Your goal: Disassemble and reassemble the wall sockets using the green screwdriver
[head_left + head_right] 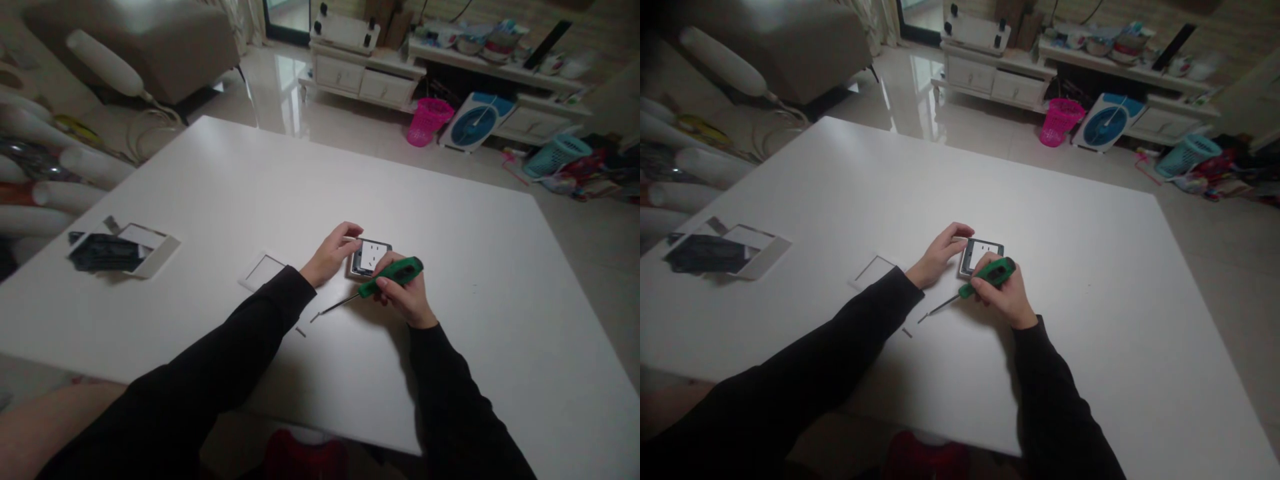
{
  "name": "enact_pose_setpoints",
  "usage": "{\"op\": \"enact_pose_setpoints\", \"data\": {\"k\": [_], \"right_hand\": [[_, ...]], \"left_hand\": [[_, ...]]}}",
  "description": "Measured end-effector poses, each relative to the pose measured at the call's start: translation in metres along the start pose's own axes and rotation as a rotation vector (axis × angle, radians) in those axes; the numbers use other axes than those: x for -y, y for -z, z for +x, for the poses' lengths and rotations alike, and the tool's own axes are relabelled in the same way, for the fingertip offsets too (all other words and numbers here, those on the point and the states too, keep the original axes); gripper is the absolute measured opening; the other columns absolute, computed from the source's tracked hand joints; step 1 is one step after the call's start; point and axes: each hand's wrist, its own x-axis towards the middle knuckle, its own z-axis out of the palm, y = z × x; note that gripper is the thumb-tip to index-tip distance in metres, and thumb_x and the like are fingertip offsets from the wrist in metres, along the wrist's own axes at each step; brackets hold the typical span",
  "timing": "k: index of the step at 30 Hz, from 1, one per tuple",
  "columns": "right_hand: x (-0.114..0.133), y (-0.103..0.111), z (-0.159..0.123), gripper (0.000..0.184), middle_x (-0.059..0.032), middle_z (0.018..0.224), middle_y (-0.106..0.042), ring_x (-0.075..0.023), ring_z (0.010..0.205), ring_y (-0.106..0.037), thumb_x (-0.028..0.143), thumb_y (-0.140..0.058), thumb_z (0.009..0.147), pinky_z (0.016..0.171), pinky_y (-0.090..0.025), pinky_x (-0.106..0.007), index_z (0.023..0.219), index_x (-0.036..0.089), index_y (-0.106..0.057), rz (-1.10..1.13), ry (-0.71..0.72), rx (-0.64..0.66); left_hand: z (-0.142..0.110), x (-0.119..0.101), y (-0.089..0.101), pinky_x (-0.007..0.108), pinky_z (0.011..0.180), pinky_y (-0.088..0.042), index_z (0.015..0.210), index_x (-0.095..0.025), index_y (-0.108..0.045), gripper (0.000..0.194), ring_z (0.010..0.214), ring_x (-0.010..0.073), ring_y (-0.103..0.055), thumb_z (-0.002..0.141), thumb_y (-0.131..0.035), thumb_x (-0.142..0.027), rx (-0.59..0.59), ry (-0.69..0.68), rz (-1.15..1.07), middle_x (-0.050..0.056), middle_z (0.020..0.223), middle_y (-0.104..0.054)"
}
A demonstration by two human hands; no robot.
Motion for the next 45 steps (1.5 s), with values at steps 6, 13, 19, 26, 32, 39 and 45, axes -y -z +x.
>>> {"op": "enact_pose_setpoints", "data": {"k": [6,13,19,26,32,39,45], "right_hand": [[-0.002,-0.002,0.003,0.03,0.0029,0.053,-0.066,-0.0109,0.037,-0.055,0.046,-0.087,0.08,0.033,-0.039,-0.02,0.079,0.022,-0.07,-0.049,0.005,0.054],[-0.003,-0.002,0.005,0.03,0.0062,0.048,-0.058,-0.0103,0.035,-0.052,0.048,-0.085,0.082,0.032,-0.038,-0.019,0.078,0.023,-0.069,-0.019,0.023,0.06],[-0.006,-0.002,0.004,0.029,0.0035,0.052,-0.064,-0.0107,0.036,-0.055,0.046,-0.085,0.081,0.032,-0.04,-0.019,0.079,0.021,-0.07,-0.024,0.005,0.066],[-0.002,-0.001,0.012,0.027,0.0068,0.046,-0.056,-0.0087,0.027,-0.045,0.044,-0.079,0.073,0.024,-0.028,-0.017,0.067,0.023,-0.062,0.198,0.152,-0.418],[-0.001,0.013,0.025,0.026,0.0111,0.039,-0.042,-0.0059,0.028,-0.037,0.04,-0.072,0.07,0.028,-0.022,-0.015,0.062,0.024,-0.053,0.347,0.227,-0.648],[-0.01,0.023,0.029,0.031,0.0124,0.04,-0.042,-0.0051,0.03,-0.03,0.044,-0.072,0.07,0.031,-0.019,-0.017,0.065,0.024,-0.049,0.416,0.195,-0.771],[-0.012,0.028,0.029,0.033,0.0129,0.042,-0.043,-0.0052,0.031,-0.028,0.046,-0.073,0.069,0.032,-0.017,-0.018,0.067,0.025,-0.048,0.448,0.145,-0.799]], "left_hand": [[0.0,0.003,-0.002,0.045,0.107,-0.048,0.116,-0.02,-0.059,0.033,0.118,0.0273,-0.061,0.092,-0.061,-0.042,0.008,-0.017,-0.037,0.011,0.126,-0.063],[0.001,0.005,-0.002,0.048,0.108,-0.049,0.116,-0.021,-0.059,0.03,0.12,0.0285,-0.061,0.091,-0.063,-0.038,0.006,-0.039,-0.043,0.011,0.127,-0.064],[0.002,0.009,-0.002,0.048,0.105,-0.051,0.116,-0.021,-0.061,0.03,0.119,0.0278,-0.062,0.09,-0.064,-0.036,0.004,-0.062,-0.034,0.011,0.126,-0.065],[0.002,0.008,0.0,0.04,0.097,-0.053,0.102,-0.02,-0.069,0.016,0.106,0.0227,-0.066,0.09,-0.066,-0.03,-0.151,-0.209,-0.005,0.006,0.109,-0.071],[-0.003,0.001,0.003,0.041,0.088,-0.051,0.088,-0.019,-0.076,0.028,0.087,0.0221,-0.067,0.096,-0.056,-0.037,-0.101,-0.229,-0.084,0.005,0.085,-0.073],[-0.006,0.0,0.002,0.039,0.088,-0.052,0.094,-0.018,-0.076,0.011,0.088,0.0209,-0.068,0.084,-0.073,-0.024,-0.065,-0.29,0.011,0.005,0.091,-0.075],[-0.005,-0.002,-0.004,0.036,0.084,-0.055,0.094,-0.016,-0.075,0.014,0.085,0.018,-0.07,0.082,-0.083,-0.017,-0.124,-0.277,0.066,0.005,0.09,-0.076]]}}
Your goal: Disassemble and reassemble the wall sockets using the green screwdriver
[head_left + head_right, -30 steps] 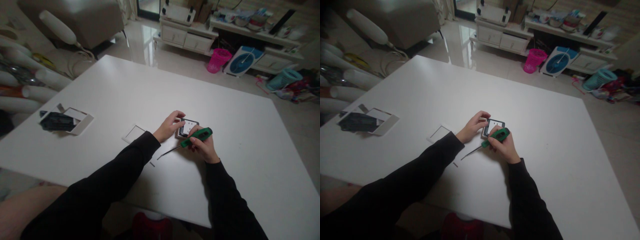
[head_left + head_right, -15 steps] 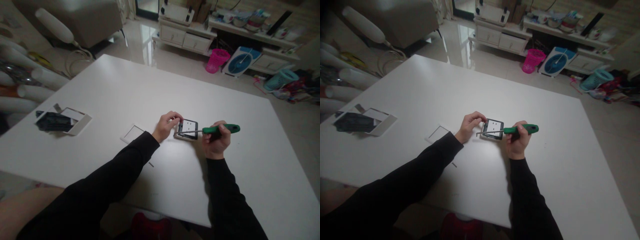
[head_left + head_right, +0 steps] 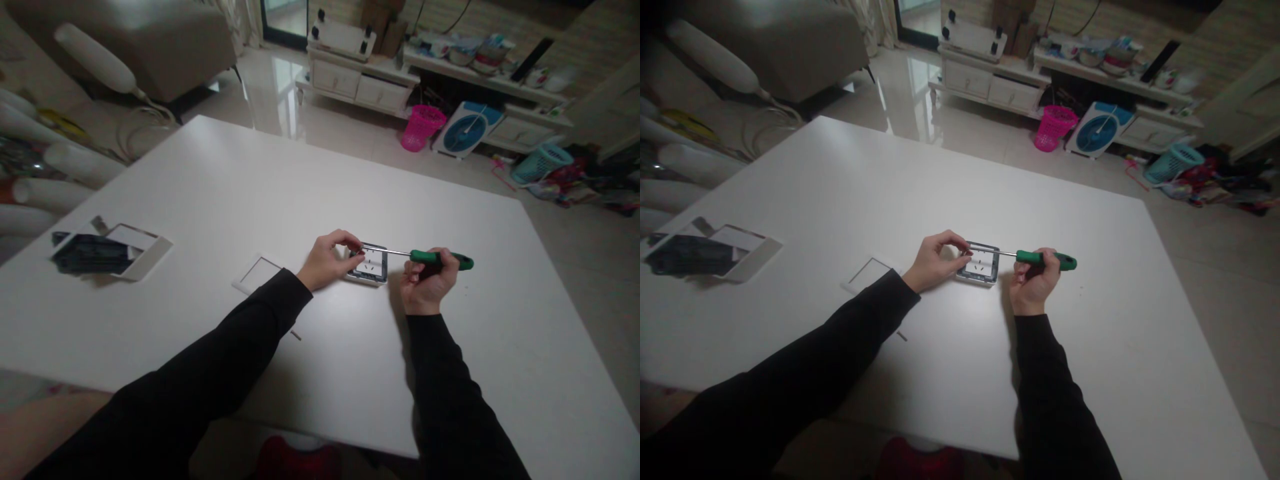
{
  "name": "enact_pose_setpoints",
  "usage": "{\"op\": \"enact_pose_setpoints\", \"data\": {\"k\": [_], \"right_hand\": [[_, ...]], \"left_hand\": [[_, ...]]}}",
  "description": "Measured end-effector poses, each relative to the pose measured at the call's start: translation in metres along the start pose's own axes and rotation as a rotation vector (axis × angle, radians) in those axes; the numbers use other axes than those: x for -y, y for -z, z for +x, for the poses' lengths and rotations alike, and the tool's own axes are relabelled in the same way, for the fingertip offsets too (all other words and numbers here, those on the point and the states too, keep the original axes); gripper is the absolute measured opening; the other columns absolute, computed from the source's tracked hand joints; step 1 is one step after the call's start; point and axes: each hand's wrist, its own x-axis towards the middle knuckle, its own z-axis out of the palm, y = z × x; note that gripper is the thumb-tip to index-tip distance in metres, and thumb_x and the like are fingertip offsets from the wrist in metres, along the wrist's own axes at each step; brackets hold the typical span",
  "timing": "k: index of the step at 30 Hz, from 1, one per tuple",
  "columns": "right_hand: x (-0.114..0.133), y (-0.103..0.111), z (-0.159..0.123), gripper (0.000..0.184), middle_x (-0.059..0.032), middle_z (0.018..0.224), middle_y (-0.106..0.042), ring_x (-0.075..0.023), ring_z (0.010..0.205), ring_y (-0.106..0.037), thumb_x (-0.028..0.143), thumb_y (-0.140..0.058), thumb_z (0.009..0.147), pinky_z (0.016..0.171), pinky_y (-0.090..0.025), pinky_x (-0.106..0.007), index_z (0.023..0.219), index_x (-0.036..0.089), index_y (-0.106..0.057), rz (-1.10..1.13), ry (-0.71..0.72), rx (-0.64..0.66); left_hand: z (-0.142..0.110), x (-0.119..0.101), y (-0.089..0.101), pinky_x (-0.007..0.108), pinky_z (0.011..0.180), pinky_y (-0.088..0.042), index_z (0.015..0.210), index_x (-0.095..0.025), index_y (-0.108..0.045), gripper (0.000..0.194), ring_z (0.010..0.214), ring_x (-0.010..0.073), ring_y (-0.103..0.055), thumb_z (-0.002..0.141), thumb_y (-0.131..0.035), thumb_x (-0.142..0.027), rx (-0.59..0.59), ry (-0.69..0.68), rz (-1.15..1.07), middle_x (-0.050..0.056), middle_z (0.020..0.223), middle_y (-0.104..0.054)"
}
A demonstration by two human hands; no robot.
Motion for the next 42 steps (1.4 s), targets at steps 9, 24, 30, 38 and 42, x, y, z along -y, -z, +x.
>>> {"op": "enact_pose_setpoints", "data": {"k": [9,24,30,38,42], "right_hand": [[0.0008,-0.0004,0.0004,0.033,0.0133,0.043,-0.042,-0.0048,0.033,-0.029,0.045,-0.073,0.068,0.032,-0.018,-0.018,0.067,0.025,-0.047,-0.001,0.045,-0.033],[-0.0005,0.002,0.004,0.033,0.0137,0.042,-0.042,-0.0048,0.032,-0.028,0.047,-0.073,0.068,0.033,-0.019,-0.018,0.068,0.025,-0.048,0.003,0.053,-0.064],[0.0,0.0013,0.0022,0.036,0.0134,0.044,-0.043,-0.0045,0.032,-0.029,0.047,-0.074,0.068,0.033,-0.018,-0.017,0.067,0.025,-0.047,-0.007,0.032,-0.037],[-0.0013,0.0027,0.0018,0.036,0.0132,0.043,-0.043,-0.0051,0.032,-0.031,0.049,-0.074,0.071,0.032,-0.019,-0.017,0.068,0.025,-0.047,-0.031,0.058,-0.025],[-0.0023,0.0018,0.0013,0.037,0.0136,0.043,-0.042,-0.0048,0.032,-0.032,0.05,-0.074,0.072,0.032,-0.019,-0.016,0.068,0.025,-0.046,-0.023,0.085,-0.018]], "left_hand": [[0.0013,0.0068,-0.0008,0.037,0.085,-0.056,0.09,-0.019,-0.079,0.008,0.085,0.018,-0.07,0.085,-0.084,-0.024,-0.088,0.025,0.038,0.004,0.089,-0.077],[0.0015,0.0087,-0.0016,0.037,0.085,-0.056,0.09,-0.019,-0.079,0.005,0.085,0.0176,-0.069,0.087,-0.081,-0.023,-0.092,-0.003,0.003,0.004,0.09,-0.077],[0.0011,0.0081,-0.0009,0.036,0.084,-0.055,0.091,-0.02,-0.08,0.005,0.085,0.0172,-0.069,0.087,-0.081,-0.022,-0.085,-0.014,0.004,0.003,0.089,-0.077],[0.0011,0.0085,-0.001,0.036,0.084,-0.056,0.092,-0.02,-0.079,0.005,0.085,0.0175,-0.069,0.088,-0.08,-0.023,-0.077,0.0,0.03,0.004,0.091,-0.077],[0.0013,0.0086,-0.0008,0.035,0.082,-0.055,0.093,-0.02,-0.079,0.005,0.084,0.0169,-0.068,0.089,-0.079,-0.023,-0.082,-0.014,0.044,0.003,0.091,-0.076]]}}
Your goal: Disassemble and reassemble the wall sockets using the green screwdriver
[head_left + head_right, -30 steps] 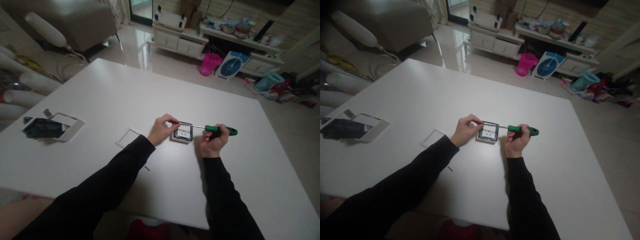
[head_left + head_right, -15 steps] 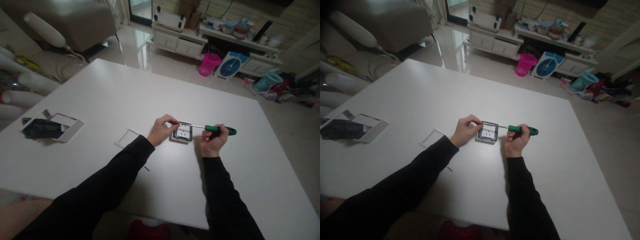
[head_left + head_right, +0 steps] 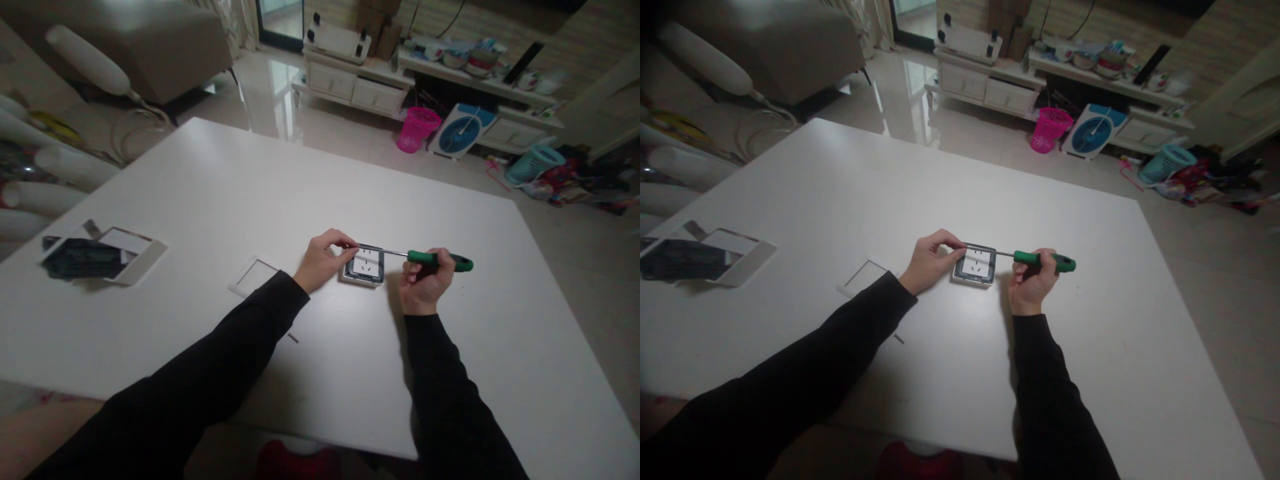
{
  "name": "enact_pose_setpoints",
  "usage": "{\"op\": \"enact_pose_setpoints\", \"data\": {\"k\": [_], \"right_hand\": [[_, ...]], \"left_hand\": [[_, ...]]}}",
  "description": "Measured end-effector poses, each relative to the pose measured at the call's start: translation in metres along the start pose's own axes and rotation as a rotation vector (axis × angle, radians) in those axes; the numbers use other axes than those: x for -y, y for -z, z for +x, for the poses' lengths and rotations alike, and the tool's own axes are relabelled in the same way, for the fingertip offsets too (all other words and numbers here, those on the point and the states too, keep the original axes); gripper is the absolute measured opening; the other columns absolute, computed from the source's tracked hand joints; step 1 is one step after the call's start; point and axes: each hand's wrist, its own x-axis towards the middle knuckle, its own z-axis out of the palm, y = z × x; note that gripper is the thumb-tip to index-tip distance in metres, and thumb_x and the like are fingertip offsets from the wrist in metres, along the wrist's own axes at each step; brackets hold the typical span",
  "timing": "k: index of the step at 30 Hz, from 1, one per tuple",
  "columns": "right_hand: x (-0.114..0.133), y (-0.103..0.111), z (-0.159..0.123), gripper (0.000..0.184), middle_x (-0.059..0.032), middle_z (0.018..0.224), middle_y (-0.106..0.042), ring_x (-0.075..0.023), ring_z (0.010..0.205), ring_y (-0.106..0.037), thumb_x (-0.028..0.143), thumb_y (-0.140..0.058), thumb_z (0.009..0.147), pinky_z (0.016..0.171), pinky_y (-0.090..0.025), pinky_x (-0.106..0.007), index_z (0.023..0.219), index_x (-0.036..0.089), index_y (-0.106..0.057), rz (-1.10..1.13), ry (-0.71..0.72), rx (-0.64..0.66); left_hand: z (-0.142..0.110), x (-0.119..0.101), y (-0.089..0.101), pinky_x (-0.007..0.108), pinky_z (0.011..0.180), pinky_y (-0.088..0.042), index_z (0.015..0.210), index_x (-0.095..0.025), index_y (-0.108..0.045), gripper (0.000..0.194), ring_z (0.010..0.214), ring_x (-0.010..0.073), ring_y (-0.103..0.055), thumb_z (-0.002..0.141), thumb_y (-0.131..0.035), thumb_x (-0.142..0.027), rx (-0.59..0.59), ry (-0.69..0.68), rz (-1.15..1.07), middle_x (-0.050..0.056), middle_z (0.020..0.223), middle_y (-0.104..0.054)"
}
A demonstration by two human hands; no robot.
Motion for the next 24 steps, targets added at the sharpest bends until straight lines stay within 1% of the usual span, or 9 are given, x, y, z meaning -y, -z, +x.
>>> {"op": "enact_pose_setpoints", "data": {"k": [4,7,11,16,20,24], "right_hand": [[0.0001,-0.0018,-0.0009,0.034,0.0129,0.041,-0.043,-0.0051,0.031,-0.032,0.048,-0.073,0.072,0.031,-0.018,-0.016,0.068,0.025,-0.048,0.015,0.005,0.003],[0.0002,-0.0018,-0.0008,0.034,0.0129,0.04,-0.044,-0.0047,0.03,-0.031,0.048,-0.073,0.072,0.031,-0.02,-0.016,0.067,0.025,-0.048,0.016,0.006,0.008],[-0.0004,-0.0003,0.0002,0.038,0.0141,0.043,-0.042,-0.0043,0.031,-0.032,0.049,-0.076,0.072,0.031,-0.02,-0.015,0.069,0.025,-0.047,0.012,0.0,0.011],[-0.0016,0.0004,0.0011,0.044,0.0151,0.049,-0.042,-0.0037,0.031,-0.032,0.05,-0.079,0.071,0.03,-0.022,-0.016,0.069,0.025,-0.042,0.002,0.007,0.015],[-0.0016,-0.0018,0.0001,0.041,0.0143,0.044,-0.043,-0.0039,0.031,-0.032,0.049,-0.077,0.072,0.031,-0.021,-0.016,0.068,0.025,-0.044,0.012,0.009,-0.004],[-0.0012,-0.0033,0.0001,0.044,0.0128,0.04,-0.044,-0.0043,0.031,-0.033,0.052,-0.078,0.074,0.032,-0.021,-0.015,0.067,0.025,-0.045,-0.006,-0.001,-0.005]], "left_hand": [[0.0002,0.0,0.0004,0.034,0.082,-0.055,0.093,-0.019,-0.078,0.006,0.084,0.0164,-0.068,0.089,-0.08,-0.023,0.001,-0.004,0.002,0.003,0.09,-0.075],[0.0002,0.0003,0.0003,0.034,0.082,-0.055,0.093,-0.02,-0.078,0.006,0.085,0.0168,-0.068,0.089,-0.079,-0.023,0.004,0.004,0.018,0.003,0.091,-0.075],[0.0001,0.0018,0.0001,0.035,0.083,-0.055,0.093,-0.02,-0.078,0.005,0.084,0.0172,-0.067,0.088,-0.079,-0.023,-0.009,0.016,0.025,0.003,0.091,-0.076],[0.0005,0.003,0.0001,0.035,0.082,-0.055,0.091,-0.02,-0.078,0.004,0.084,0.0174,-0.067,0.088,-0.079,-0.021,-0.024,-0.003,0.042,0.003,0.09,-0.075],[0.0008,0.0032,0.0001,0.034,0.081,-0.055,0.091,-0.02,-0.078,0.004,0.084,0.0165,-0.067,0.088,-0.08,-0.018,-0.033,-0.014,0.035,0.002,0.089,-0.075],[0.0006,0.0024,0.0004,0.034,0.081,-0.055,0.091,-0.02,-0.078,0.004,0.084,0.0168,-0.068,0.088,-0.08,-0.019,-0.018,-0.019,0.026,0.003,0.09,-0.076]]}}
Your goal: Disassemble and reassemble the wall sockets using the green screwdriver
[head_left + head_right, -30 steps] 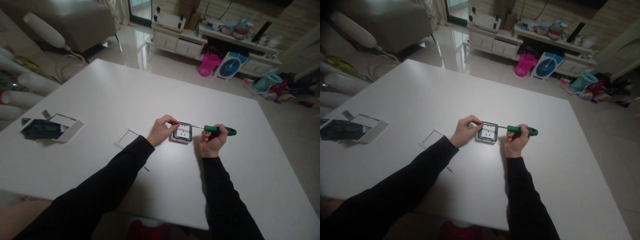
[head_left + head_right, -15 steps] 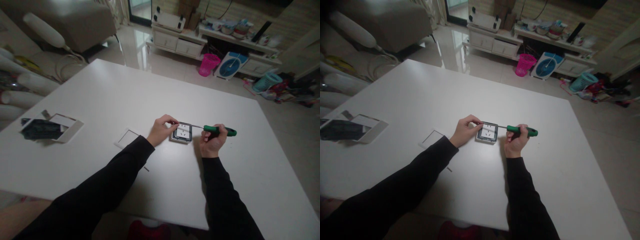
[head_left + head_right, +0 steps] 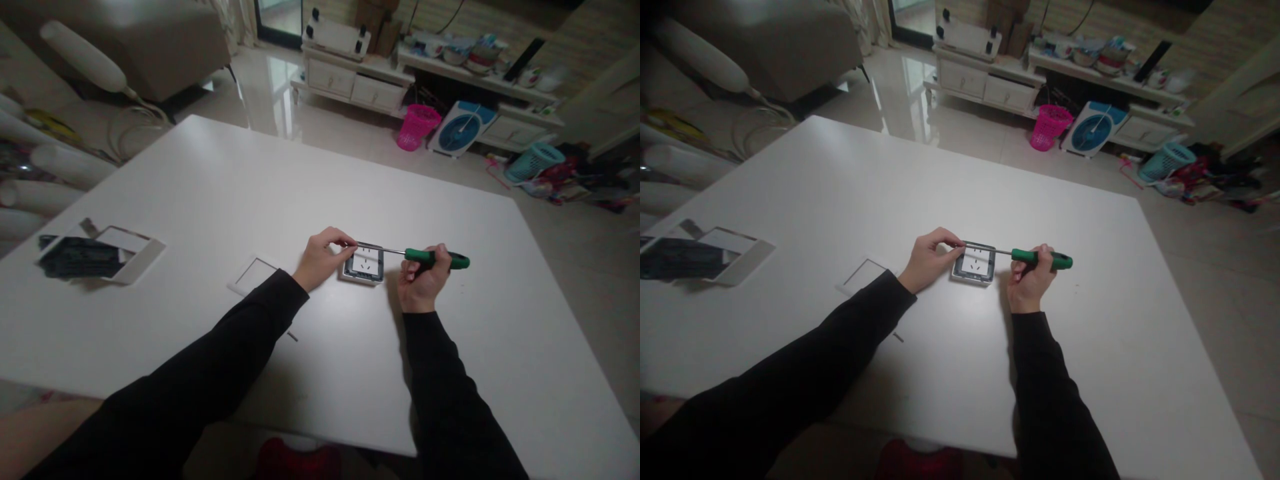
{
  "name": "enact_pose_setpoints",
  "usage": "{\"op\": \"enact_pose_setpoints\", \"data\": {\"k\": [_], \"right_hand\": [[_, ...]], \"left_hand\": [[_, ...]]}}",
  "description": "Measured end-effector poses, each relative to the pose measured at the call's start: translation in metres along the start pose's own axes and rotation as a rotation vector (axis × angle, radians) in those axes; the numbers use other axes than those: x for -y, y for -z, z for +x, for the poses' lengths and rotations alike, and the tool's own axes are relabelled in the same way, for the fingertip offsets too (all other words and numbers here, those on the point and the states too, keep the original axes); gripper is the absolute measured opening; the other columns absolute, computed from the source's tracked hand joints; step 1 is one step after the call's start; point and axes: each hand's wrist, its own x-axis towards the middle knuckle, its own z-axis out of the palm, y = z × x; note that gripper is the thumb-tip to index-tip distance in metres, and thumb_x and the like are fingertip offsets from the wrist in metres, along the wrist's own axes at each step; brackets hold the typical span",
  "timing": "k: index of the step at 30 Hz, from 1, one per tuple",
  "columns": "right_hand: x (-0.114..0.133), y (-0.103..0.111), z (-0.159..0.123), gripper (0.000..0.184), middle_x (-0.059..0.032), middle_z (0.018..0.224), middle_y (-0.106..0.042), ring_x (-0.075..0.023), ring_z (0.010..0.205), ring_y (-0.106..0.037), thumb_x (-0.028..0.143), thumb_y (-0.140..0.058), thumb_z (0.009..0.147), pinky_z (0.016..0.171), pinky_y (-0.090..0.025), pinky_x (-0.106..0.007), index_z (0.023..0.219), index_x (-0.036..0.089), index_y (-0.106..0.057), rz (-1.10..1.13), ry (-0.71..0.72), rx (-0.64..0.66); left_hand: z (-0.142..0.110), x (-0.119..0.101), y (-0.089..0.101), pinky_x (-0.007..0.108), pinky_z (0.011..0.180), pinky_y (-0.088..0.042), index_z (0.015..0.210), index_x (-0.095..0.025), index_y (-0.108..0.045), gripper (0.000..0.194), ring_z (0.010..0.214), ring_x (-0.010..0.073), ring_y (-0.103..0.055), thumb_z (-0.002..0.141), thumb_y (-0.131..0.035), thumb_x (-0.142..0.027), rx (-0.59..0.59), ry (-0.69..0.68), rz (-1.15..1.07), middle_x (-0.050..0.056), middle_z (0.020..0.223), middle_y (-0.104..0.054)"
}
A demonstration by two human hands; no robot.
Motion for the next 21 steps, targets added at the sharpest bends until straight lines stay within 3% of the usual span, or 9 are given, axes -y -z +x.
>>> {"op": "enact_pose_setpoints", "data": {"k": [7,14,21], "right_hand": [[-0.0014,0.002,0.0064,0.049,0.0131,0.041,-0.046,-0.0034,0.032,-0.028,0.06,-0.083,0.071,0.033,-0.021,-0.016,0.069,0.024,-0.05,0.025,-0.096,0.027],[-0.0037,0.0062,0.01,0.032,0.011,0.044,-0.05,-0.0049,0.033,-0.035,0.048,-0.078,0.074,0.036,-0.023,-0.019,0.073,0.022,-0.06,0.056,-0.195,0.1],[-0.0054,0.0036,0.0079,0.037,0.0113,0.043,-0.05,-0.0045,0.032,-0.033,0.052,-0.08,0.078,0.036,-0.023,-0.019,0.072,0.022,-0.058,0.024,-0.149,0.089]], "left_hand": [[-0.0006,-0.0037,0.0009,0.036,0.084,-0.056,0.092,-0.02,-0.078,0.003,0.088,0.0182,-0.069,0.09,-0.079,-0.019,0.066,-0.043,0.034,0.004,0.091,-0.076],[-0.0004,-0.0051,0.001,0.034,0.084,-0.055,0.095,-0.018,-0.077,0.009,0.09,0.0173,-0.069,0.09,-0.077,-0.01,0.085,-0.117,0.068,0.003,0.092,-0.076],[-0.0005,-0.0056,-0.0002,0.031,0.082,-0.054,0.094,-0.017,-0.076,0.01,0.086,0.0156,-0.067,0.089,-0.077,-0.009,0.081,-0.138,0.083,0.002,0.089,-0.074]]}}
